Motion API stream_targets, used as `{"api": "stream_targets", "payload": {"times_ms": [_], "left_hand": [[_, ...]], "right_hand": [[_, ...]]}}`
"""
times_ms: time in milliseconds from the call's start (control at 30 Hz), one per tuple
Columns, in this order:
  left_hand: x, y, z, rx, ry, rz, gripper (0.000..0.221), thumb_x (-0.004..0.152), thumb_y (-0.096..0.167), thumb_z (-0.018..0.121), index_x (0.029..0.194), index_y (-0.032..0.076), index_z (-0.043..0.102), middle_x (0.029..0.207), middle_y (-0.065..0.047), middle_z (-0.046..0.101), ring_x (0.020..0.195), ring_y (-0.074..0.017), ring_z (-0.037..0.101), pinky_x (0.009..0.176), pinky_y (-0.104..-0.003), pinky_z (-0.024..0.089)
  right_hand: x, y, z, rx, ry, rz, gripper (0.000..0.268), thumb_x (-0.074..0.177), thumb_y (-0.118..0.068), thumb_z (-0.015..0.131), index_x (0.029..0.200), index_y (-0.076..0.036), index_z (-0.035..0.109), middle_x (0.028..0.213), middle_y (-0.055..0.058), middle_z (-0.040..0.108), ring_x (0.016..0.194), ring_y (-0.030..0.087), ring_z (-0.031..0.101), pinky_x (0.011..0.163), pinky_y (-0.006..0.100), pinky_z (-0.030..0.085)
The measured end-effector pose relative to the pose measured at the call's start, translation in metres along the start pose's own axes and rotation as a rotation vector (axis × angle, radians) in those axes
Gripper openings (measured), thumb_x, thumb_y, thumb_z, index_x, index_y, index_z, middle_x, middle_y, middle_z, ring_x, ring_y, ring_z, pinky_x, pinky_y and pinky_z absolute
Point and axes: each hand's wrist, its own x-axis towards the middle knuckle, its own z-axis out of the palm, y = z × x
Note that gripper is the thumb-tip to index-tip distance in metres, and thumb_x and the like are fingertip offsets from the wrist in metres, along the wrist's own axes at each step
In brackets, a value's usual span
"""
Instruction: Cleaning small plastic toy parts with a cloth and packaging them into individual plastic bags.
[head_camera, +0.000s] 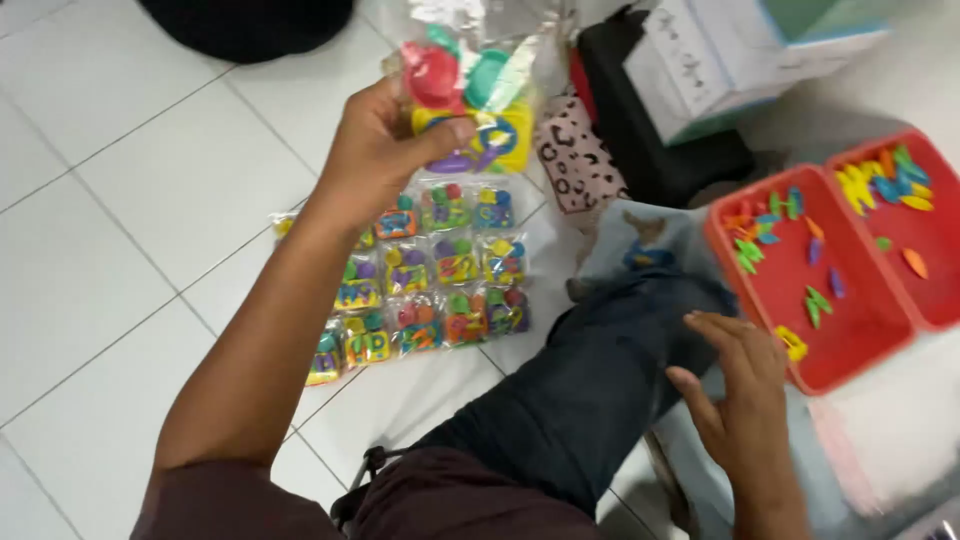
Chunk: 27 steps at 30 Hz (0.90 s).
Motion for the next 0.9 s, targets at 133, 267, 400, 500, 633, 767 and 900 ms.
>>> {"api": "stream_targets", "payload": {"times_ms": [133, 267, 400, 500, 633, 767, 900], "left_hand": [[-0.051, -0.043, -0.079, 0.132, 0.328, -0.311, 0.036, 0.088, 0.008, 0.076, 0.123, 0.003, 0.067, 0.104, -0.008, 0.075, 0.088, -0.0138, 0.072, 0.084, -0.025, 0.060], [-0.097, -0.119, -0.160, 0.214, 0.529, -0.485, 0.034, 0.089, 0.009, 0.076, 0.121, 0.004, 0.068, 0.098, -0.009, 0.076, 0.081, -0.0137, 0.074, 0.060, -0.022, 0.050], [-0.153, -0.208, -0.198, 0.388, 0.582, -0.636, 0.037, 0.088, 0.010, 0.076, 0.123, 0.003, 0.069, 0.102, -0.008, 0.075, 0.087, -0.0153, 0.071, 0.082, -0.027, 0.056], [-0.197, -0.255, -0.204, 0.391, 0.544, -0.756, 0.037, 0.087, 0.016, 0.080, 0.120, 0.004, 0.070, 0.100, -0.008, 0.075, 0.087, -0.0161, 0.071, 0.081, -0.029, 0.057], [-0.260, -0.304, -0.175, 0.460, 0.374, -0.953, 0.039, 0.087, 0.024, 0.079, 0.121, 0.007, 0.072, 0.101, -0.010, 0.074, 0.088, -0.0197, 0.071, 0.084, -0.033, 0.055], [-0.299, -0.335, -0.122, 0.283, 0.275, -1.042, 0.048, 0.083, 0.019, 0.079, 0.127, 0.003, 0.067, 0.114, -0.015, 0.075, 0.098, -0.0266, 0.074, 0.093, -0.036, 0.058], [-0.316, -0.392, -0.082, 0.426, 0.282, -0.935, 0.050, 0.078, 0.028, 0.081, 0.123, 0.008, 0.070, 0.107, -0.010, 0.073, 0.093, -0.0249, 0.069, 0.084, -0.037, 0.054]], "right_hand": [[0.019, 0.006, 0.056, -0.048, -0.077, 0.002, 0.045, 0.093, -0.028, 0.061, 0.132, -0.006, 0.063, 0.138, 0.011, 0.064, 0.130, 0.029, 0.055, 0.122, 0.050, 0.026], [0.015, 0.017, 0.095, -0.565, 0.062, -0.005, 0.025, 0.094, -0.033, 0.080, 0.115, -0.018, 0.080, 0.134, -0.004, 0.076, 0.138, 0.020, 0.066, 0.132, 0.042, 0.036], [-0.013, 0.043, 0.094, -0.823, -0.067, 0.075, 0.026, 0.102, -0.039, 0.078, 0.125, -0.027, 0.080, 0.144, -0.008, 0.079, 0.158, 0.014, 0.063, 0.149, 0.034, 0.025], [-0.013, 0.047, 0.096, -0.758, -0.020, 0.030, 0.022, 0.103, -0.032, 0.083, 0.122, -0.021, 0.084, 0.143, -0.003, 0.081, 0.153, 0.018, 0.067, 0.149, 0.038, 0.031], [-0.010, 0.037, 0.096, -0.749, -0.028, 0.035, 0.019, 0.107, -0.031, 0.082, 0.122, -0.020, 0.083, 0.142, -0.003, 0.081, 0.153, 0.019, 0.066, 0.149, 0.037, 0.027], [-0.006, 0.025, 0.094, -0.641, -0.014, 0.064, 0.018, 0.107, -0.025, 0.081, 0.121, -0.014, 0.083, 0.141, 0.002, 0.080, 0.152, 0.023, 0.063, 0.145, 0.041, 0.026], [-0.006, 0.027, 0.095, -0.619, -0.007, 0.084, 0.020, 0.108, -0.026, 0.079, 0.123, -0.014, 0.083, 0.142, 0.003, 0.079, 0.152, 0.022, 0.062, 0.145, 0.042, 0.024]]}}
